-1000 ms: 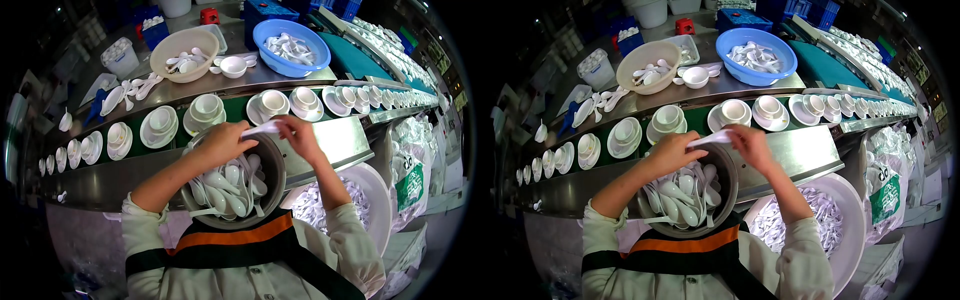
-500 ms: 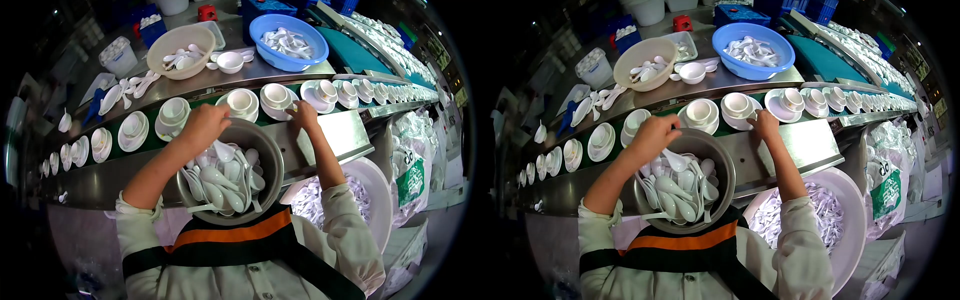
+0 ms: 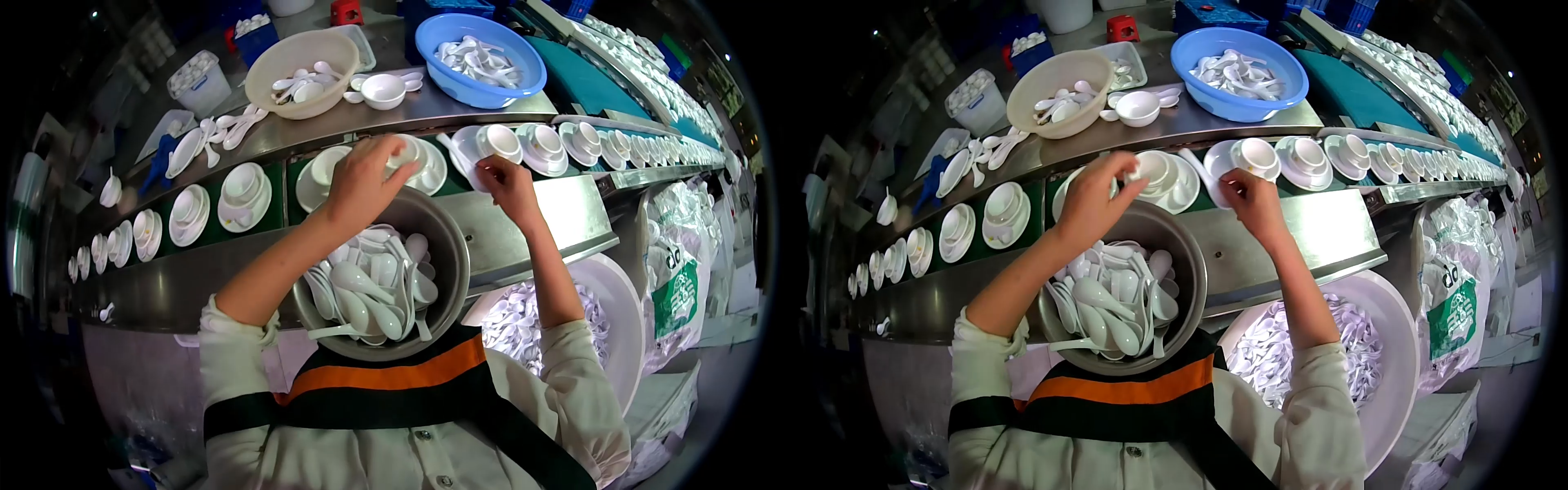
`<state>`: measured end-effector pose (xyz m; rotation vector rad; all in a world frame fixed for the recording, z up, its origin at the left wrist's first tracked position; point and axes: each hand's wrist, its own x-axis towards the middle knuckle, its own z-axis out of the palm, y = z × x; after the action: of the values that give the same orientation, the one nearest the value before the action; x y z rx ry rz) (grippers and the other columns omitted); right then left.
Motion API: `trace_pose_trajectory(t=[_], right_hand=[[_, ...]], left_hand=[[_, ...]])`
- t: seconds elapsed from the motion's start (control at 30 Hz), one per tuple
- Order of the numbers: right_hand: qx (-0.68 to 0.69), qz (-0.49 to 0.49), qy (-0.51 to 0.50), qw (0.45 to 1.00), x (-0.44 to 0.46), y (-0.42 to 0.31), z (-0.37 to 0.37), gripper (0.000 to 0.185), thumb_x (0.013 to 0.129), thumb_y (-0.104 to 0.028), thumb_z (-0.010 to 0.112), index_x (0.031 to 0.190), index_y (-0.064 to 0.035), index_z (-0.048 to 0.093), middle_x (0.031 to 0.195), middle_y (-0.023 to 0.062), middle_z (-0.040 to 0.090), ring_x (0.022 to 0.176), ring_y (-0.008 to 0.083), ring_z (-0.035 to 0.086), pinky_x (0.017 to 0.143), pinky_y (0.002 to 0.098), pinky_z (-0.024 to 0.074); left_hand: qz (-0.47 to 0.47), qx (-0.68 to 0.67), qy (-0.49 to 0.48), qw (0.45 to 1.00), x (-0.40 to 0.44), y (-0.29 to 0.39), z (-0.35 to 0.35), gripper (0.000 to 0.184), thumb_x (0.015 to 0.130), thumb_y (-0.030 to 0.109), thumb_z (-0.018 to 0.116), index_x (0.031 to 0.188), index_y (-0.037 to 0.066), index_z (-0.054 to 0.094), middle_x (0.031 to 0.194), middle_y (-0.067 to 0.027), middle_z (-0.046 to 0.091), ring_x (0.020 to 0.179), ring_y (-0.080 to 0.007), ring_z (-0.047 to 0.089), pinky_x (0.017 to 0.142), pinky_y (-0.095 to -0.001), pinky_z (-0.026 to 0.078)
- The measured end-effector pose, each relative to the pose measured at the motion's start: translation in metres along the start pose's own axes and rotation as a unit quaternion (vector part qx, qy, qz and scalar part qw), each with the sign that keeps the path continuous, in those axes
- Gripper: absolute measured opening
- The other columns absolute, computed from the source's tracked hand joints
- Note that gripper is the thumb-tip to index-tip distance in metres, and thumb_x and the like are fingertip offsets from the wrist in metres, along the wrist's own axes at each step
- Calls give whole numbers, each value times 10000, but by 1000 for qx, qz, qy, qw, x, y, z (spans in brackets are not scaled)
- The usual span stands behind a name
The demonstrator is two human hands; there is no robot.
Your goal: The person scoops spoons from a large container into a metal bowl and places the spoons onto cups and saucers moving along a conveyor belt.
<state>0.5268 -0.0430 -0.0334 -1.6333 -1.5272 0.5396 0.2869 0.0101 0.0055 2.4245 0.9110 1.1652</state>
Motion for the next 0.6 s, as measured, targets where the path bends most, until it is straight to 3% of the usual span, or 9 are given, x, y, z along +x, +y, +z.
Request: trace_pose_trajectory(t=[0.13,0.17,0.3,0.37,0.4,0.47,0.5,0.57,0.6], right_hand=[[-138,56,-45,988,30,90,16,191,817,-144,541,809,21,635,584,125,615,461,200,605,479,292,480],[-54,116,-70,989,31,93,25,233,820,-182,546,816,33,635,573,131,612,491,205,621,518,300,502],[-82,123,-118,982,31,69,35,277,824,-238,572,880,25,639,656,144,637,573,218,642,580,323,516],[-200,-45,-90,975,23,47,28,274,818,-239,601,937,5,635,754,151,647,694,226,648,626,316,510],[-199,-46,-89,975,18,29,21,274,818,-239,601,937,5,635,754,151,647,694,226,648,626,316,510],[-15,-46,-162,985,3,-12,9,302,806,-240,624,1016,-24,617,877,151,641,780,253,628,685,332,494],[-13,-43,-162,986,-6,-25,9,302,806,-240,624,1016,-24,617,877,151,641,780,253,628,685,332,494],[125,-159,-204,958,-23,-47,10,292,807,-167,626,1063,-29,599,879,119,629,772,209,605,667,316,475],[11,-210,-210,955,-26,-59,7,282,798,-152,631,1058,-46,603,928,119,618,828,190,594,683,316,471]], left_hand=[[112,44,-401,908,-40,8,4,211,683,129,636,863,49,560,827,-98,573,860,-270,523,772,-390,396],[113,55,-414,902,-52,8,14,192,681,130,634,839,48,562,824,-94,563,875,-266,512,783,-384,387],[92,105,-458,878,-50,9,15,183,695,180,646,817,60,582,814,-99,554,876,-268,517,768,-386,401],[57,110,-495,860,-44,5,11,189,702,195,650,820,62,587,815,-102,560,865,-273,526,759,-389,410],[24,107,-511,852,-42,1,7,188,711,206,649,809,58,588,807,-108,565,843,-280,537,745,-393,419],[-9,105,-530,842,-36,-7,-4,191,720,217,647,799,53,589,800,-114,570,821,-287,549,731,-397,427],[16,75,-493,867,-30,-6,-15,194,726,219,642,777,41,586,787,-119,574,805,-295,555,722,-401,430],[43,5,-430,902,-19,-7,-24,209,738,213,630,729,13,570,728,-131,573,733,-305,561,664,-397,430],[44,4,-431,901,-12,-2,-27,209,738,213,630,729,13,570,728,-131,573,733,-305,561,664,-397,430]])
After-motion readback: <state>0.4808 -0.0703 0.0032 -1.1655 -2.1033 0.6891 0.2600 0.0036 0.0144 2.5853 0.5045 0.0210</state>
